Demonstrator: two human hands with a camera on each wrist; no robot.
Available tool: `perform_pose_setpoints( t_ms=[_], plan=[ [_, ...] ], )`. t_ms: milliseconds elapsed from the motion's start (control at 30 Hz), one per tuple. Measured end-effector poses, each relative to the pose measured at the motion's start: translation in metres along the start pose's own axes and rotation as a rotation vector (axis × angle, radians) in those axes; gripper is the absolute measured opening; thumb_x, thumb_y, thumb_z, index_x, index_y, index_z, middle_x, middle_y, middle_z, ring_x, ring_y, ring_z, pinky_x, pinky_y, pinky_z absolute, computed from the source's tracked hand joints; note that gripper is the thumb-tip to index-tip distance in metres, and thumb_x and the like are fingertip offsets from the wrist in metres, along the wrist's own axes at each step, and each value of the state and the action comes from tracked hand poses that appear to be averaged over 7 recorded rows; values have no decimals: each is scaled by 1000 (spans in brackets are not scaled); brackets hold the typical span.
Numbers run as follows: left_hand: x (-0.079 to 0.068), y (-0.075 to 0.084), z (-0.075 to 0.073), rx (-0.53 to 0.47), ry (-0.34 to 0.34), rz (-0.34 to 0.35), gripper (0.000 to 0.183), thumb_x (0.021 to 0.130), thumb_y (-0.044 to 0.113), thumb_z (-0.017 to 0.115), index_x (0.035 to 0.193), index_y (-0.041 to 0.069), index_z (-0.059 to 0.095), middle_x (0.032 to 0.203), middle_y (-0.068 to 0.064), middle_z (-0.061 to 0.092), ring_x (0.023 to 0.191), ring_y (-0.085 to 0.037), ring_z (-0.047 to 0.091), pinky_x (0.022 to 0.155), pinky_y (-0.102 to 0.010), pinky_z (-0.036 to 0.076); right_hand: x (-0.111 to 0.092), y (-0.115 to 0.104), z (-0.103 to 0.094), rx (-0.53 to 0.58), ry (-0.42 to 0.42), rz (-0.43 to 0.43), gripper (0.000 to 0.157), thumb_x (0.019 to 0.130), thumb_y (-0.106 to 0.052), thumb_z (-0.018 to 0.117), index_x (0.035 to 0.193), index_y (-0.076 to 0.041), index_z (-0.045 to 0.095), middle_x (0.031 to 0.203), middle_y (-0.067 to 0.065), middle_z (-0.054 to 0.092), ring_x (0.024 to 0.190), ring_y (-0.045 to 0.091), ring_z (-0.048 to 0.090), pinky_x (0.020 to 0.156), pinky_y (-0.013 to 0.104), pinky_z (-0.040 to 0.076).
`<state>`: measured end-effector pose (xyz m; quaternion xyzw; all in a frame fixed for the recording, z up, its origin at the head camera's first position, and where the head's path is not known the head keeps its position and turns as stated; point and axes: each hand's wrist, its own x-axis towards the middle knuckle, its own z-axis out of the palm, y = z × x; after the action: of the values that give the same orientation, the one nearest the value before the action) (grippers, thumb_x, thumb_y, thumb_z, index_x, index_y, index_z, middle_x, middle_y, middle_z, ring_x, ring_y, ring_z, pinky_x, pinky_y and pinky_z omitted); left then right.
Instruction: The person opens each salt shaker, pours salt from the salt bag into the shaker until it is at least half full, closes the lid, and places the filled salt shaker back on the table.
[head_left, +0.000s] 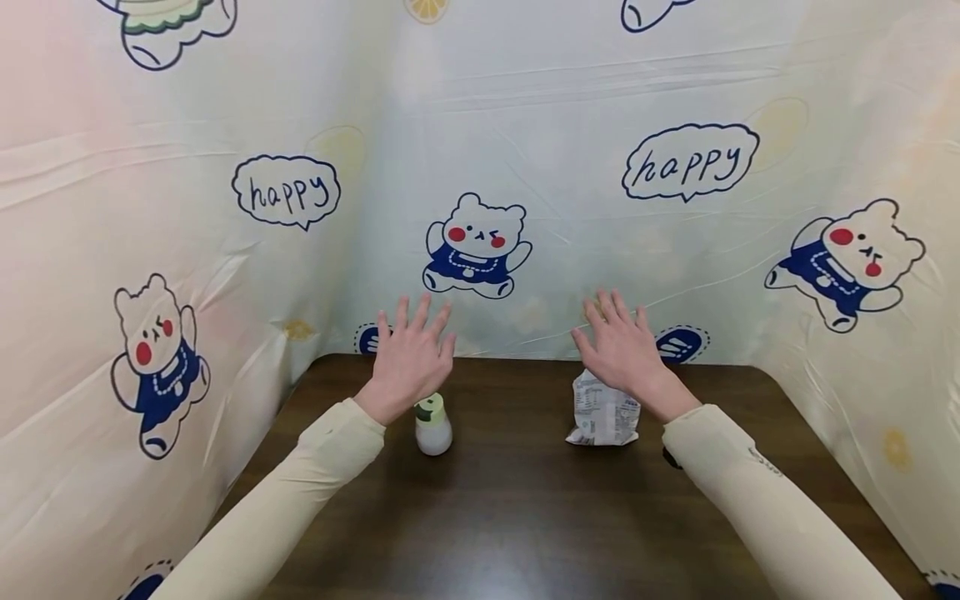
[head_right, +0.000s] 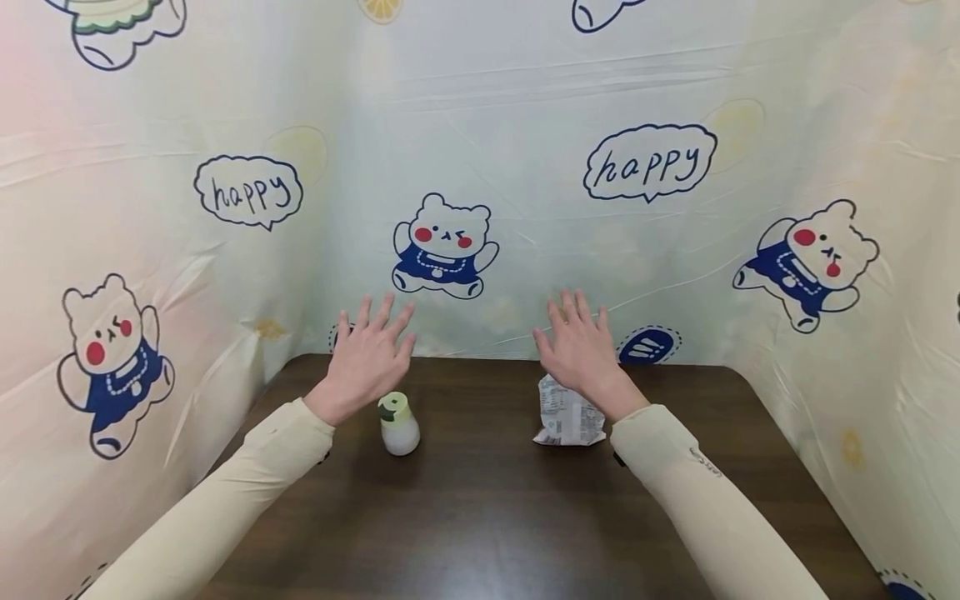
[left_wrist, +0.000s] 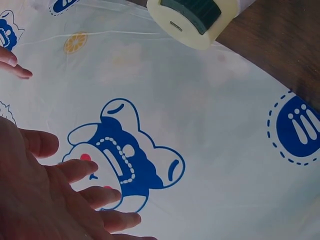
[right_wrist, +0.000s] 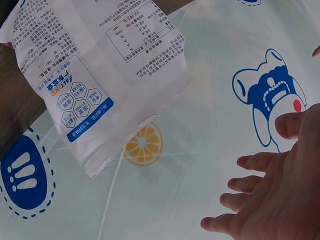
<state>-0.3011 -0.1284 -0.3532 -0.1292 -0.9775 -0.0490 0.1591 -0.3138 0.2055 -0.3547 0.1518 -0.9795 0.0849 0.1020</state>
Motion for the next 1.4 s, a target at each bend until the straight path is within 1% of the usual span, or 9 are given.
perform_pose_setpoints(
  t_ms=[100,300,667,800,1033,1400],
  plan=[
    [0,-1,0,-2,0,2,59,111,44,36,164,19,40,172,-17,23,155,-50,15,117,-75,9,-1,0,1,2,7,1,70,113,-46,34,166,-3,24,173,23,8,159,42,2,119,71,3],
    [-2,-2,-1,10,-9,-3,60,110,44,37,165,19,39,172,-17,23,155,-50,15,117,-75,8,-2,0,4,19,1,-2,70,113,-46,35,166,-2,23,173,23,7,159,42,1,120,70,1],
    [-3,-6,-2,-3,-27,-5,59,111,43,38,165,19,39,172,-17,22,155,-50,14,116,-76,6,-2,0,7,10,9,-15,69,113,-45,38,166,-2,25,173,24,10,158,44,5,119,71,2],
    [-4,-8,-2,-2,-28,-6,58,111,42,39,164,18,40,172,-17,22,155,-51,15,116,-77,7,-3,0,7,10,8,-17,69,113,-45,38,166,-2,25,173,24,9,159,43,5,120,71,2],
    [-5,-9,-3,-4,-39,-18,59,111,43,36,164,18,41,172,-17,22,156,-50,14,116,-76,6,-3,0,5,0,-5,-18,69,113,-44,39,166,-1,25,172,25,10,158,44,5,119,71,4],
    [-6,-11,-1,-2,-45,-16,58,111,42,39,164,17,40,172,-17,22,156,-50,14,116,-77,6,-3,-4,5,-9,-5,-22,68,113,-43,38,165,-1,26,172,25,12,158,43,6,119,71,6]
  ],
)
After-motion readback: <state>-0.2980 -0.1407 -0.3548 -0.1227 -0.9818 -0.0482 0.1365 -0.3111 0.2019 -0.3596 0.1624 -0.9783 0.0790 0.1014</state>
